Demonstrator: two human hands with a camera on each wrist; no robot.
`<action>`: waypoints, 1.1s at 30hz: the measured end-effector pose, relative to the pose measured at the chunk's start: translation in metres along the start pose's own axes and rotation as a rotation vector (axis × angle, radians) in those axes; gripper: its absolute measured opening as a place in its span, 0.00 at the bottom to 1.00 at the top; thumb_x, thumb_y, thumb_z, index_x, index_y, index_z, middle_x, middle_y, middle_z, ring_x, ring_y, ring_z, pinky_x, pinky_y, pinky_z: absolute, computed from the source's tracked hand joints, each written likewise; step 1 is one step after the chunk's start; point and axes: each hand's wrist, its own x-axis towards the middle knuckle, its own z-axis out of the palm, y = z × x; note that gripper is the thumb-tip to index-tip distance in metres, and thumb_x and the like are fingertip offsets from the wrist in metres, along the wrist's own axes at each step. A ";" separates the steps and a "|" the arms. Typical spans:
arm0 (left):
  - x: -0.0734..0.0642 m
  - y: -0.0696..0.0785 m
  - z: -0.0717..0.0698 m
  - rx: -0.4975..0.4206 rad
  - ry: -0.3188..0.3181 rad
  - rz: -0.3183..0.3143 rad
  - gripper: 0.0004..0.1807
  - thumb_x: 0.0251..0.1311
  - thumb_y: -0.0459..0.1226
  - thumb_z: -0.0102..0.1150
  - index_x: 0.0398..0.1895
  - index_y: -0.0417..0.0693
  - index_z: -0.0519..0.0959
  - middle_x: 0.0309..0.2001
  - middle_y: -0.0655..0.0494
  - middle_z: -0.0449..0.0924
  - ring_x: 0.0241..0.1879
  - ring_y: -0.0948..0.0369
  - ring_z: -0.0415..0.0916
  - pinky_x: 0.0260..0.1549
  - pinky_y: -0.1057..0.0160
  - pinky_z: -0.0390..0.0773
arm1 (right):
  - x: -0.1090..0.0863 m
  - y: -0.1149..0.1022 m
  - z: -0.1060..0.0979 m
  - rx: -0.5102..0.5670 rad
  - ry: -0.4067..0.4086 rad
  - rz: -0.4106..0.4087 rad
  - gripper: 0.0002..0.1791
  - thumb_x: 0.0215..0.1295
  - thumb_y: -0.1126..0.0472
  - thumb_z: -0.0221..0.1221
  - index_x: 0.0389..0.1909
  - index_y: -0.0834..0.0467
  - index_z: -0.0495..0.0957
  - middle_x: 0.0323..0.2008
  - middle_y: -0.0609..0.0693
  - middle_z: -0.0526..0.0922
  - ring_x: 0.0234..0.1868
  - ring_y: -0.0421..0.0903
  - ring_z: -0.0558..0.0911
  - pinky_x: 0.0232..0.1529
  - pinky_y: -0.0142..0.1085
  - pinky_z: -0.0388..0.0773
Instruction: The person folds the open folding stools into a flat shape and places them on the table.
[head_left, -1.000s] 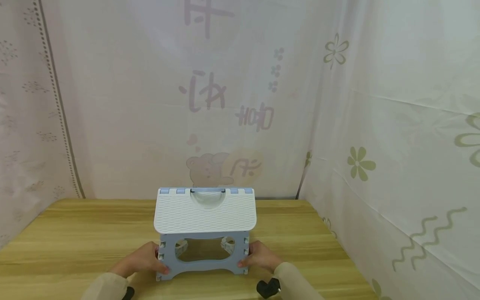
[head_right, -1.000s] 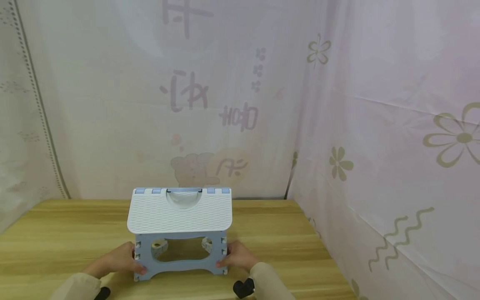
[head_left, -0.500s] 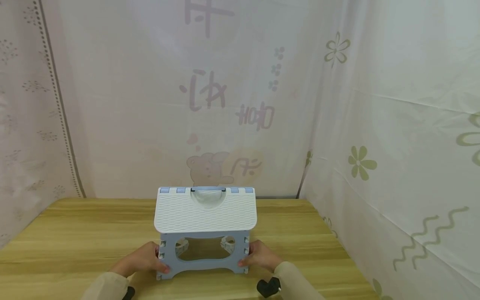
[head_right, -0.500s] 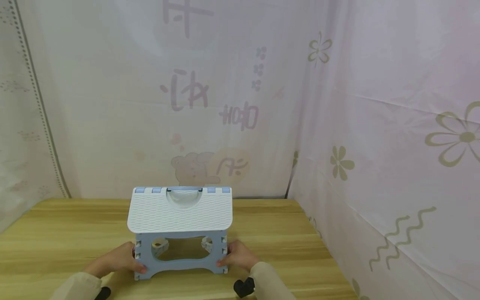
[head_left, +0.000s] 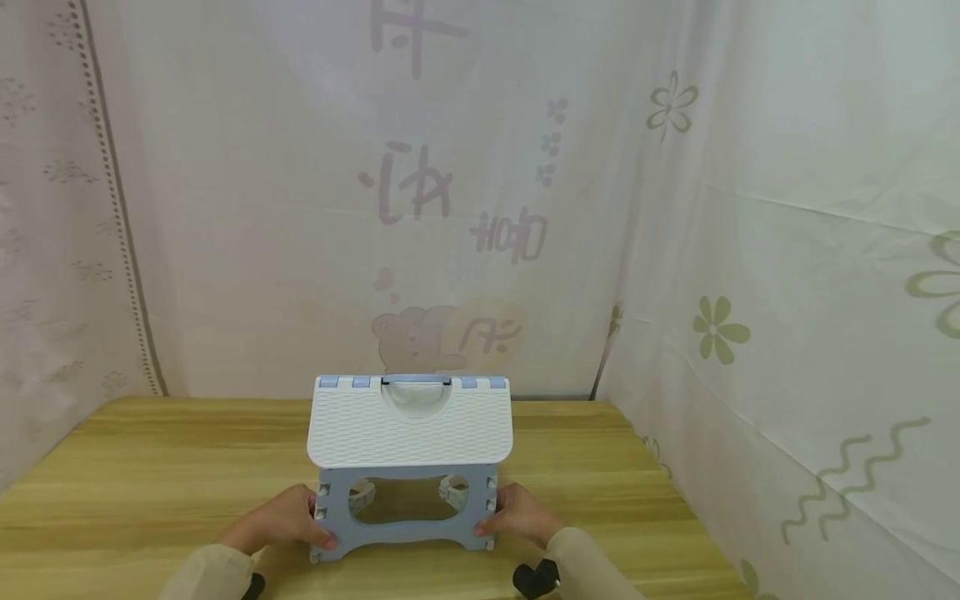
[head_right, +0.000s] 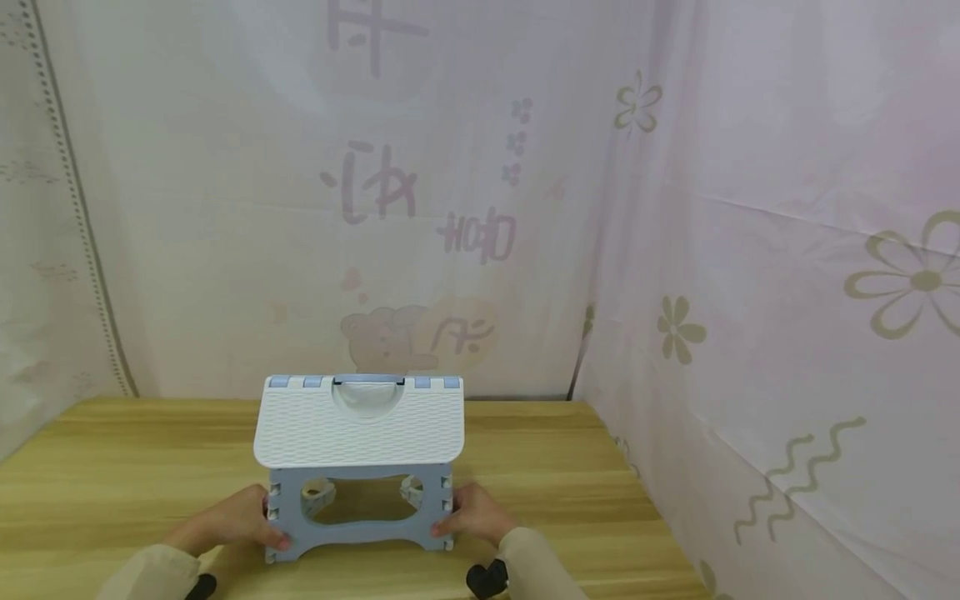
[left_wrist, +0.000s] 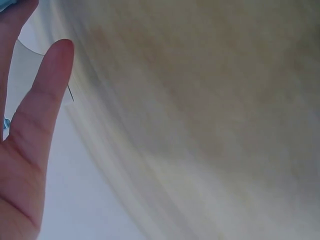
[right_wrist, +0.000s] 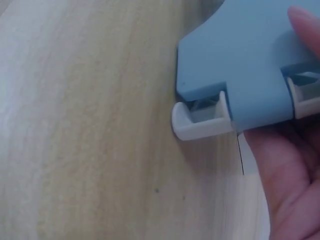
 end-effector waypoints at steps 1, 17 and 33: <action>0.000 0.000 0.000 0.001 0.002 0.005 0.12 0.39 0.28 0.72 0.28 0.30 0.81 0.27 0.45 0.84 0.27 0.60 0.78 0.25 0.66 0.75 | 0.000 0.001 0.000 -0.002 0.004 -0.002 0.16 0.47 0.72 0.68 0.39 0.71 0.81 0.33 0.60 0.86 0.34 0.45 0.83 0.37 0.35 0.79; -0.002 0.001 0.002 -0.051 -0.010 0.016 0.10 0.38 0.24 0.67 0.28 0.26 0.81 0.27 0.43 0.84 0.27 0.60 0.79 0.27 0.67 0.77 | 0.001 0.005 -0.001 -0.009 0.003 -0.027 0.16 0.45 0.73 0.68 0.38 0.71 0.81 0.33 0.60 0.86 0.34 0.45 0.83 0.37 0.35 0.79; 0.002 -0.006 0.002 0.026 0.055 0.063 0.11 0.35 0.29 0.71 0.25 0.32 0.82 0.23 0.50 0.84 0.23 0.64 0.76 0.23 0.67 0.75 | 0.003 0.007 -0.002 -0.003 -0.003 -0.040 0.14 0.45 0.73 0.69 0.36 0.71 0.81 0.31 0.60 0.86 0.32 0.44 0.83 0.35 0.33 0.78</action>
